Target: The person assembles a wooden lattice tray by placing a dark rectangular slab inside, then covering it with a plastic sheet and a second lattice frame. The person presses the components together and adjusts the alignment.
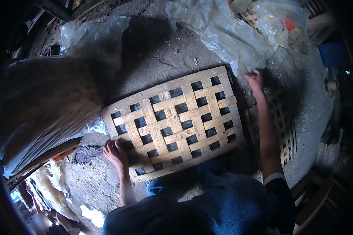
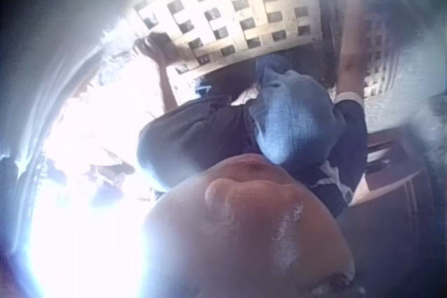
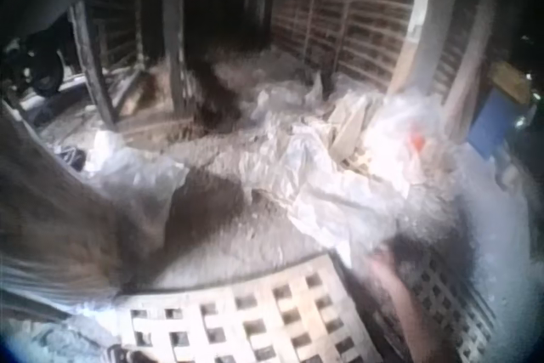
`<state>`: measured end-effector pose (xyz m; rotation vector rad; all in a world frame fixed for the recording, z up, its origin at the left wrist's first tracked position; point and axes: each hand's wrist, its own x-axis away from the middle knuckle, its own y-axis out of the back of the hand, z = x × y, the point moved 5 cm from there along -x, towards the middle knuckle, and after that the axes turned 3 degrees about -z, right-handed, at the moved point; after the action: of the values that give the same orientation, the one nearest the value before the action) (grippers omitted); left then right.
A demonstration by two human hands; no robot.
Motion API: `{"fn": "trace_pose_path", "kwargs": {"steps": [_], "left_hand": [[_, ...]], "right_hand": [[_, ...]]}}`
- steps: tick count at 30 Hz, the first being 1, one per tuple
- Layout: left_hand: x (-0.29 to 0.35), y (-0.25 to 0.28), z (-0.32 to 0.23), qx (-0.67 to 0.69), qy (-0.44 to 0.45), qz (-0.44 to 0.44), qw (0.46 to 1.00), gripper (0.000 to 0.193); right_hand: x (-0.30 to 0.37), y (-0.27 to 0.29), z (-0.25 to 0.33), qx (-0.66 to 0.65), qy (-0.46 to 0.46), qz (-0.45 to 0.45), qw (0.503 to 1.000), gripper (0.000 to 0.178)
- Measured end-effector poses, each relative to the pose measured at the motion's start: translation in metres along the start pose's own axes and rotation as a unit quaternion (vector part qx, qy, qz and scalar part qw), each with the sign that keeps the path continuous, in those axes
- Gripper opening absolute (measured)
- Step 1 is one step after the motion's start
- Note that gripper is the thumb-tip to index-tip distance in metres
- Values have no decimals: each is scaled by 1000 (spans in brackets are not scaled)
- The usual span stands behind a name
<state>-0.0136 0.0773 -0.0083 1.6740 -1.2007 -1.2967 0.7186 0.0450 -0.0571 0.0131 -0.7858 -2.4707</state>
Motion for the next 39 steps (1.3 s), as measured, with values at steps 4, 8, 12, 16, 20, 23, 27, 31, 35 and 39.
{"fn": "trace_pose_path", "kwargs": {"steps": [4, 8, 12, 16, 20, 23, 27, 31, 35, 39], "left_hand": [[-3, 7, -8, 21, -8, -7, 1000, 33], [-5, 12, -13, 15, -6, 4, 1000, 31], [-3, 11, -11, 0, -11, -1, 1000, 31], [-4, 8, -11, 18, -11, 1, 1000, 31], [-3, 4, -10, 44, -1, 2, 999, 30], [-4, 12, -12, 27, -3, -5, 1000, 30], [-1, 7, -2, 43, 1, 0, 999, 27], [-4, 9, -14, 56, 2, 17, 998, 27], [-5, 11, -17, 51, 8, 11, 999, 28], [-4, 13, -12, 38, 15, 12, 999, 28]], "right_hand": [[24, -9, 24, 276, 355, -41, 892, 56], [47, -11, 30, 224, 387, -62, 892, 57], [44, -11, 50, 287, 413, -102, 859, 40], [21, -8, 67, 361, 382, -79, 847, 30], [23, -14, 82, 325, 375, -51, 867, 37], [51, -41, 106, 446, 345, -4, 826, 56], [42, -46, 110, 424, 347, -17, 836, 49], [14, -26, 87, 435, 285, -41, 853, 18], [7, -13, 85, 362, 293, 27, 884, 31], [35, -28, 107, 416, 314, 7, 853, 52]]}}
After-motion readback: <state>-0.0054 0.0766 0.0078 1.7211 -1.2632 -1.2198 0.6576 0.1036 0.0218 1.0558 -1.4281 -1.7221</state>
